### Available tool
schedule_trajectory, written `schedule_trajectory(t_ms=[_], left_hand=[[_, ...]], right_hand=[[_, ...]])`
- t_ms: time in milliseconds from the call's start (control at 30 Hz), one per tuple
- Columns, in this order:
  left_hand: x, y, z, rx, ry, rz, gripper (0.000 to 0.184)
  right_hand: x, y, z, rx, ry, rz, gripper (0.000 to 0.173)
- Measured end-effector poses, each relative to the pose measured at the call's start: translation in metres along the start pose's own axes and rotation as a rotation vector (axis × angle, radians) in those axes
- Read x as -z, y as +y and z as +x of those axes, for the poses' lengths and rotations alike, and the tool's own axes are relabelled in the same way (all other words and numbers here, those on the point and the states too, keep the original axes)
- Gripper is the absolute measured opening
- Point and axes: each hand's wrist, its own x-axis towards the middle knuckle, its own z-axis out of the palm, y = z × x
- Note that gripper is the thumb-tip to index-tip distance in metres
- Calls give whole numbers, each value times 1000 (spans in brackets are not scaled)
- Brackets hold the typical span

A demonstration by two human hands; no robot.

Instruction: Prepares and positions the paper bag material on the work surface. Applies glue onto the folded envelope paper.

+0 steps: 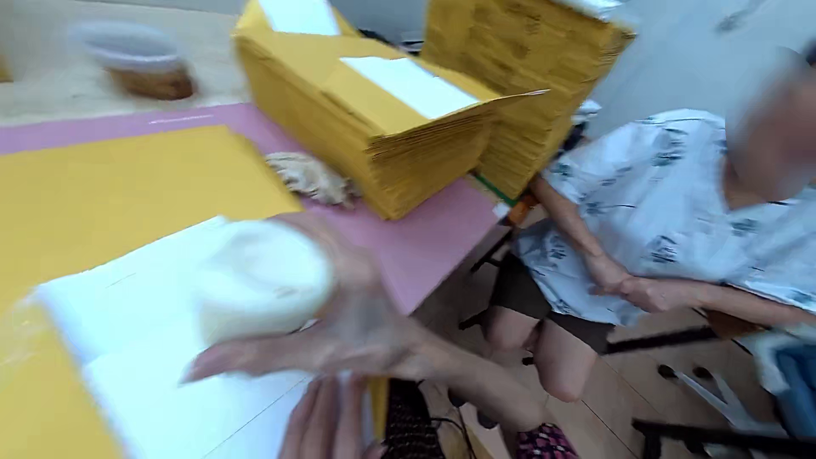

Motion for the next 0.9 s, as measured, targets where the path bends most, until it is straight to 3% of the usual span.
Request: schedule_trajectory(t_ms=[300,400,533,633,800,867,900], left_hand=[[-18,15,7,42,186,26,45],[-18,16,7,37,211,34,43],[-18,15,5,11,231,97,31],[-21,15,3,22,299,113,20],[-17,14,1,10,232,159,21],[-16,15,0,21,176,151,36],[-14,15,-2,25,144,153,43]], right_hand=[[40,-13,-27,205,86,-476,72],[53,-13,-52,259,-48,-543,66],[25,-8,-63,385,-105,-602,44],[6,0,-59,504,-112,-540,41],[7,-6,-57,373,-162,-351,42],[19,-4,-54,280,-125,-307,55],[23,-3,-50,263,-24,-289,58]])
